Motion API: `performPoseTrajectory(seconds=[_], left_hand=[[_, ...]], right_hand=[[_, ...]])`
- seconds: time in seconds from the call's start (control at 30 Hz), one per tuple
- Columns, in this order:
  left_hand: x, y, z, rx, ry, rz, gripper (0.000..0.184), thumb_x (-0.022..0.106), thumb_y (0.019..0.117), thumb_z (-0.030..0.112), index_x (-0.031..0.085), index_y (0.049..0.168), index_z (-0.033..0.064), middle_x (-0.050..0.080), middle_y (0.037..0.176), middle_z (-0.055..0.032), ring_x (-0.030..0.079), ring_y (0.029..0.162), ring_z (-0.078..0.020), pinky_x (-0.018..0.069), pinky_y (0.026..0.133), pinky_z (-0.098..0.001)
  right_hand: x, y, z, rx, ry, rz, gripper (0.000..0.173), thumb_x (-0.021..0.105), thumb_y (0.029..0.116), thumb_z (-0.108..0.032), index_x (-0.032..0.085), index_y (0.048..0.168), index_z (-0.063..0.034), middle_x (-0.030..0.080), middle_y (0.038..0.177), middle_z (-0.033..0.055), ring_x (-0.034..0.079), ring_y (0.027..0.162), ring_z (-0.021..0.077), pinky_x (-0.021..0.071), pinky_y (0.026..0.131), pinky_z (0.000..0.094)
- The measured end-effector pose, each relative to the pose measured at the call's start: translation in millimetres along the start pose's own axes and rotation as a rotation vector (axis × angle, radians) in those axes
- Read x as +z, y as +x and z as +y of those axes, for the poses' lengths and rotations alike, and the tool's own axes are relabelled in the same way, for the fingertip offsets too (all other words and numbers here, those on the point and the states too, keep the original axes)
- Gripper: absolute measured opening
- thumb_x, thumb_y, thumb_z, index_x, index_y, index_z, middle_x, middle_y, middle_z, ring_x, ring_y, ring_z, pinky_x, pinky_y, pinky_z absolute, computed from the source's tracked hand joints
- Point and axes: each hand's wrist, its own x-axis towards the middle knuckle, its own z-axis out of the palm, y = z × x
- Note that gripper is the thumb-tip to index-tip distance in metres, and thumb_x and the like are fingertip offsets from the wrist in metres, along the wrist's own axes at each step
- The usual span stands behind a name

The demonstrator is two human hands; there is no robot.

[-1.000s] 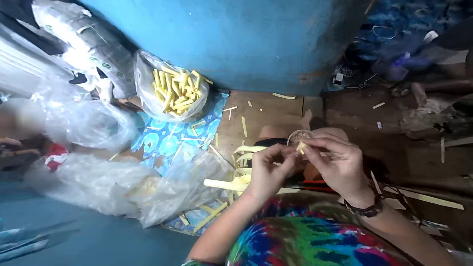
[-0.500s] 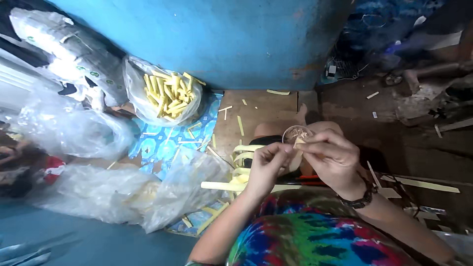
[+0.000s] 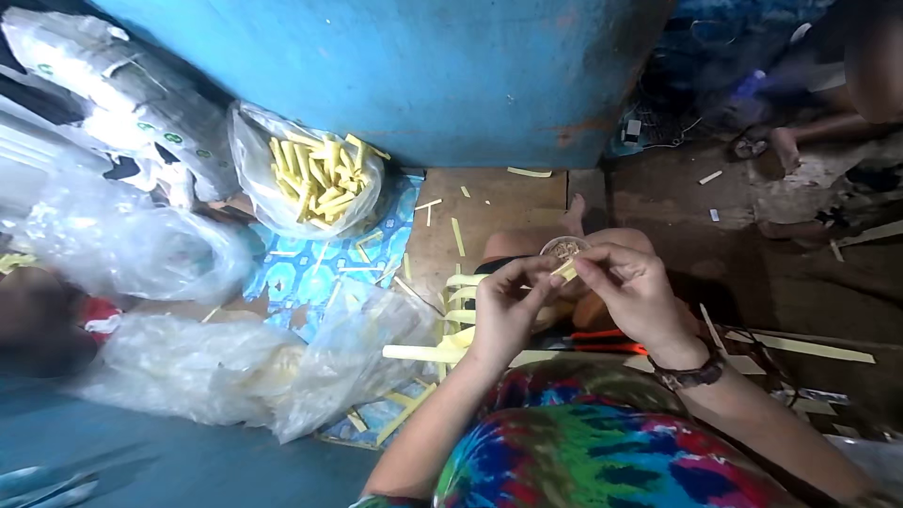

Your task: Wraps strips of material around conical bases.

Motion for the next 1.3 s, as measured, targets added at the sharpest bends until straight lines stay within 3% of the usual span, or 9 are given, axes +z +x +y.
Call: performPoseTrajectory(seconds=[0.17,0.27,0.37,0.47,0.6,0.77,0.97,1.13,1.3], left_hand=[[7,2,-32,0.434,0.595,0.049,0.013,0.067,0.0921,-0.001,0.076,0.101,0.001,0.066,0.086,-0.0097,0.065,0.081,-0.0144,0.0569,0.076,-0.0251],[4,1,-45,0.475,0.634,-0.036,0.019,0.063,0.096,0.0,0.076,0.11,0.0023,0.069,0.11,-0.0169,0.069,0.102,-0.0225,0.0582,0.09,-0.0323],[2,1,-42,0.217,0.375,-0.093,0.024,0.062,0.1003,0.007,0.074,0.12,0.0012,0.07,0.122,-0.0135,0.069,0.109,-0.0166,0.0588,0.093,-0.0318],[-3,15,-34,-0.202,-0.015,0.03,0.016,0.066,0.0984,0.012,0.073,0.09,0.0009,0.072,0.079,-0.0056,0.07,0.071,-0.0123,0.0614,0.068,-0.0314],[-1,13,-12,-0.252,-0.171,0.055,0.017,0.064,0.0984,0.013,0.074,0.086,0.0056,0.065,0.071,0.002,0.057,0.062,-0.003,0.0489,0.059,-0.0212],[-4,7,9,-0.176,-0.223,-0.131,0.028,0.066,0.0935,-0.004,0.068,0.122,-0.003,0.075,0.094,-0.0039,0.071,0.081,-0.0064,0.06,0.078,-0.0246],[-2,10,-3,-0.001,0.016,0.042,0.006,0.077,0.0872,0.003,0.071,0.09,0.0015,0.07,0.074,0.0006,0.065,0.064,-0.0034,0.0574,0.062,-0.0216],[-7,2,20,-0.325,-0.578,-0.132,0.018,0.06,0.0987,0.005,0.077,0.104,0.0092,0.075,0.088,-0.0013,0.07,0.076,-0.0053,0.0597,0.075,-0.0232],[-7,11,1,-0.442,-0.654,-0.301,0.008,0.066,0.0966,0.011,0.073,0.096,0.0123,0.073,0.086,0.0013,0.069,0.081,-0.0045,0.0574,0.079,-0.0232]], right_hand=[[9,2,11,0.274,0.082,0.117,0.007,0.065,0.0975,-0.003,0.071,0.097,-0.002,0.074,0.082,0.005,0.073,0.071,0.0136,0.0648,0.071,0.0314],[5,5,13,0.244,0.067,0.132,0.006,0.073,0.0904,-0.003,0.072,0.097,-0.0027,0.073,0.082,0.0037,0.072,0.072,0.0123,0.0641,0.071,0.0297],[1,7,14,0.069,-0.034,0.147,0.012,0.073,0.0882,0.001,0.071,0.098,-0.004,0.072,0.093,0.0013,0.072,0.075,0.0098,0.0648,0.07,0.0275],[4,4,14,-0.288,-0.41,0.065,0.01,0.07,0.0926,-0.003,0.072,0.101,0.001,0.074,0.094,0.0041,0.071,0.082,0.0054,0.0622,0.075,0.0218],[-4,3,20,-0.815,-0.822,-0.097,0.014,0.063,0.0983,-0.003,0.075,0.106,-0.002,0.075,0.106,0.015,0.072,0.105,0.0227,0.0576,0.094,0.0313],[-14,13,1,-0.565,-0.469,-0.082,0.017,0.065,0.0996,-0.013,0.075,0.107,-0.0005,0.071,0.113,0.0096,0.065,0.112,0.0128,0.0552,0.097,0.0267],[-6,7,-7,-0.727,-0.697,0.028,0.012,0.069,0.0963,-0.009,0.073,0.103,0.0011,0.075,0.099,0.0135,0.072,0.093,0.0144,0.0589,0.083,0.0238],[-3,-8,8,-0.943,-0.668,-0.042,0.016,0.066,0.0968,-0.002,0.067,0.113,-0.0009,0.067,0.122,0.0146,0.062,0.126,0.0241,0.0524,0.107,0.0346],[3,-9,6,-0.795,-0.483,-0.007,0.007,0.071,0.0927,-0.008,0.071,0.099,-0.0045,0.066,0.118,0.0105,0.063,0.118,0.0153,0.055,0.1,0.0286]])
